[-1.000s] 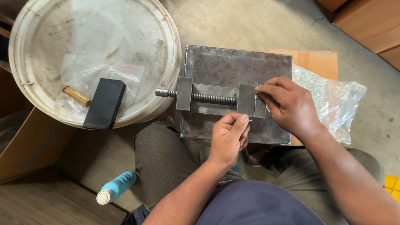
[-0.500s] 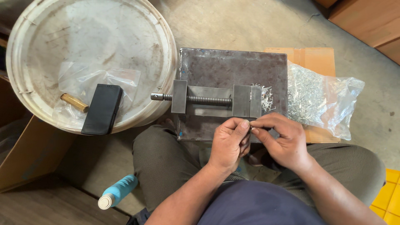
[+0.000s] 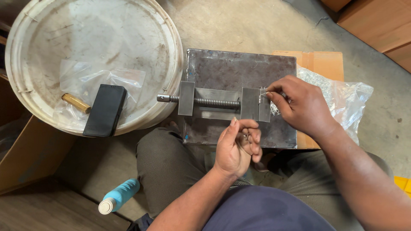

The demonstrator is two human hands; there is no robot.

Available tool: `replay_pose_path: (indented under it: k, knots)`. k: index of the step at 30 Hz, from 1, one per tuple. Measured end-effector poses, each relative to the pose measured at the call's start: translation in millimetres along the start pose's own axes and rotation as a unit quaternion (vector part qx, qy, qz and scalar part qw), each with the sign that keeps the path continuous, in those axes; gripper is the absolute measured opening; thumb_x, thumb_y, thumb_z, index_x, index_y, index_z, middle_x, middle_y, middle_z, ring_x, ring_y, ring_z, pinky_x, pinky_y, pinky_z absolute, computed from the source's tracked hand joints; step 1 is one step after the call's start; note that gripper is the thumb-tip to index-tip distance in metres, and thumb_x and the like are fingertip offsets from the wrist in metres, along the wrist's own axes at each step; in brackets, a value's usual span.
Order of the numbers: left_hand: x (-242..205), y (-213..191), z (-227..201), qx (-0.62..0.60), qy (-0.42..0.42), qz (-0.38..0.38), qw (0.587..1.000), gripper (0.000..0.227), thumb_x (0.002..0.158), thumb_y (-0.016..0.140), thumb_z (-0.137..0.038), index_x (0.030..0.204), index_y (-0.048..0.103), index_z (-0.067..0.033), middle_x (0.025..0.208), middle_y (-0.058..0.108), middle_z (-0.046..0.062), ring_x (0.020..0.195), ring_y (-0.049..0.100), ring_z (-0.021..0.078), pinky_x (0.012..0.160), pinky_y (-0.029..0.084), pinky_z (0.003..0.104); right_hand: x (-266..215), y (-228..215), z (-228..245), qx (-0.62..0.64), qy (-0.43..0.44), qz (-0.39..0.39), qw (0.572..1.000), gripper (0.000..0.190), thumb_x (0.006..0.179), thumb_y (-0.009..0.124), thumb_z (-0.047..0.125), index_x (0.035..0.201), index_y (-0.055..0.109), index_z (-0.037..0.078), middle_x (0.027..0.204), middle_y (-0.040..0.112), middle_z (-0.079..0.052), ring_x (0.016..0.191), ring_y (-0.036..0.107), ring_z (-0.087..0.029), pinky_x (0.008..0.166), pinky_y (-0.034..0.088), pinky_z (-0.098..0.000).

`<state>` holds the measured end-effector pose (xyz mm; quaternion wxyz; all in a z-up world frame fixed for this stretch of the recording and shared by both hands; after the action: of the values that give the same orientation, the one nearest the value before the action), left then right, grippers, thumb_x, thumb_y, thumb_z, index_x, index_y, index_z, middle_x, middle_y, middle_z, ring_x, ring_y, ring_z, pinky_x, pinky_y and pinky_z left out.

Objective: The person sits cross-legged and uses both hands to pick up small metal screws from a plastic bag and place them into a metal jig. The person repeatedly picks up screws and arranges them within the jig's slots.

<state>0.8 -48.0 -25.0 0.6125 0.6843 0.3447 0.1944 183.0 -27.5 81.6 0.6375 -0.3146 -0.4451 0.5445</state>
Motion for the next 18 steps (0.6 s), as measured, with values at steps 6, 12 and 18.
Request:
replay_pose_path:
  k: [6,12,18]
  knots:
    - [2.9,-4.7,5.0,-0.014,0.019,0.067,0.998,0.067,0.116,0.033,-0.054,0.127,0.06,0.0055,0.107,0.067,0.021,0.092,0.072,0.0286,0.075,0.063,0.044,8.2,-2.0,8.3,-0.024,-0.008,0.032,0.999,0.007,0.094,0.073,0.014,0.097,0.071,0.008,0.09,0.069,-0.007,0.077,0.069,-0.026,0.065,0.052,-0.0376]
    - [1.5,-8.6,7.8,0.001,0.014,0.065,0.998,0.068,0.116,0.031,-0.056,0.131,0.057,0.0051,0.11,0.065,0.022,0.097,0.071,0.03,0.08,0.063,0.045,7.1,-3.6,4.7,-0.047,-0.026,0.033,0.998,0.008,0.094,0.073,0.014,0.098,0.07,0.008,0.092,0.069,-0.007,0.078,0.069,-0.028,0.066,0.053,-0.0386]
    - [2.6,-8.5,7.8,-0.015,0.013,0.07,0.997,0.071,0.115,0.028,-0.058,0.132,0.057,0.0049,0.111,0.065,0.022,0.097,0.071,0.0302,0.081,0.063,0.045,7.5,-3.1,6.9,-0.052,-0.047,0.031,0.997,0.011,0.093,0.075,0.016,0.098,0.07,0.008,0.093,0.069,-0.007,0.078,0.069,-0.029,0.066,0.054,-0.0392]
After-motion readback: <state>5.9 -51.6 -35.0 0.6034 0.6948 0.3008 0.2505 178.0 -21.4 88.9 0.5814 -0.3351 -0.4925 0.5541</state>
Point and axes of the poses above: each hand's wrist, its own x-axis towards the middle knuckle, its own y-axis out of the palm, z = x × y, the point moved 1 cm from there along x, towards the middle knuckle
